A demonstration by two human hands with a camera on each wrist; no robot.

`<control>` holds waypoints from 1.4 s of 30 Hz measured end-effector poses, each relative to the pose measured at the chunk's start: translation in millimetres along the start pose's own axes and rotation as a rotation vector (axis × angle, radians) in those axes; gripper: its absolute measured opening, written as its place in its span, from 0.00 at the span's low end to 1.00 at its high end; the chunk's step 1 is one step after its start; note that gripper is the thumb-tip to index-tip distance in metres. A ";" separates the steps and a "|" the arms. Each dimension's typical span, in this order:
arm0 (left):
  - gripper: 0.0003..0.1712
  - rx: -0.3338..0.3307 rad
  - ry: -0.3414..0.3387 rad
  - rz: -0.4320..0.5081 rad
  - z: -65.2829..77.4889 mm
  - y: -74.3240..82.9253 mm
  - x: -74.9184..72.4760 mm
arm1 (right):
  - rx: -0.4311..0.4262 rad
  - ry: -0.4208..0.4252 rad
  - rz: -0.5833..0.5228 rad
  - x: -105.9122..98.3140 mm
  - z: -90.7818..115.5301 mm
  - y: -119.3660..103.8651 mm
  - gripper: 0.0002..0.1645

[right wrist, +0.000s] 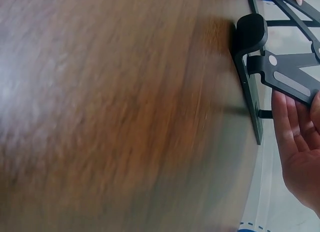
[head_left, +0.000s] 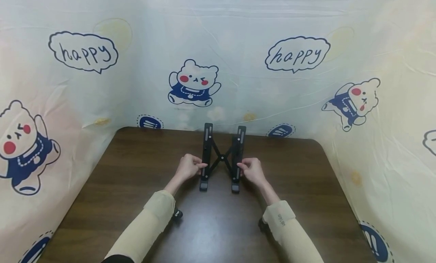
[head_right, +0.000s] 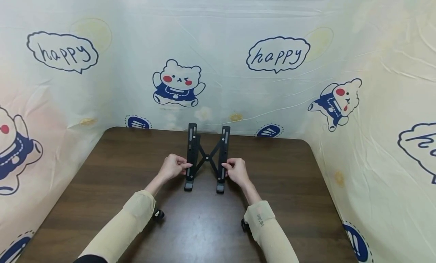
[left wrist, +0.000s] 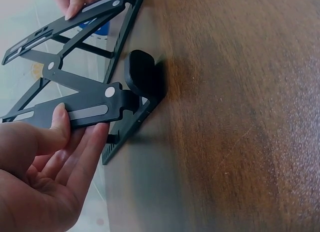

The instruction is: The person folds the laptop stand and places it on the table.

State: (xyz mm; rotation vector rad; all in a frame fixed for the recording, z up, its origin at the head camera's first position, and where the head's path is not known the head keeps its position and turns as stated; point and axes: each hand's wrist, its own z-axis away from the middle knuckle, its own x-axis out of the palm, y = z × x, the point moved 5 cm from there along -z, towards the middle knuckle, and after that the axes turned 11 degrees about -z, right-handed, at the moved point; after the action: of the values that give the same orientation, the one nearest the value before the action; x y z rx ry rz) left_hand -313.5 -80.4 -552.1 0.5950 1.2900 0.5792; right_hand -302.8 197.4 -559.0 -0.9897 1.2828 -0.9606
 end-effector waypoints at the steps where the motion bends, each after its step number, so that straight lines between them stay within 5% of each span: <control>1: 0.11 0.002 0.001 0.000 0.4 0.2 -0.3 | -0.006 -0.001 0.005 1.3 0.0 -0.6 0.09; 42: 0.10 -0.004 0.010 -0.021 1.6 2.4 -1.0 | -0.077 -0.037 0.014 45.3 -6.6 -13.8 0.11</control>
State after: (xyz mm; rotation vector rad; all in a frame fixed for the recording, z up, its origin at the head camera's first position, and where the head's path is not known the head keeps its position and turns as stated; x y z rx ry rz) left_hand -312.3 -79.4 -549.4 0.5752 1.3030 0.5686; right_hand -307.2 149.8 -559.5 -1.0521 1.3018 -0.8838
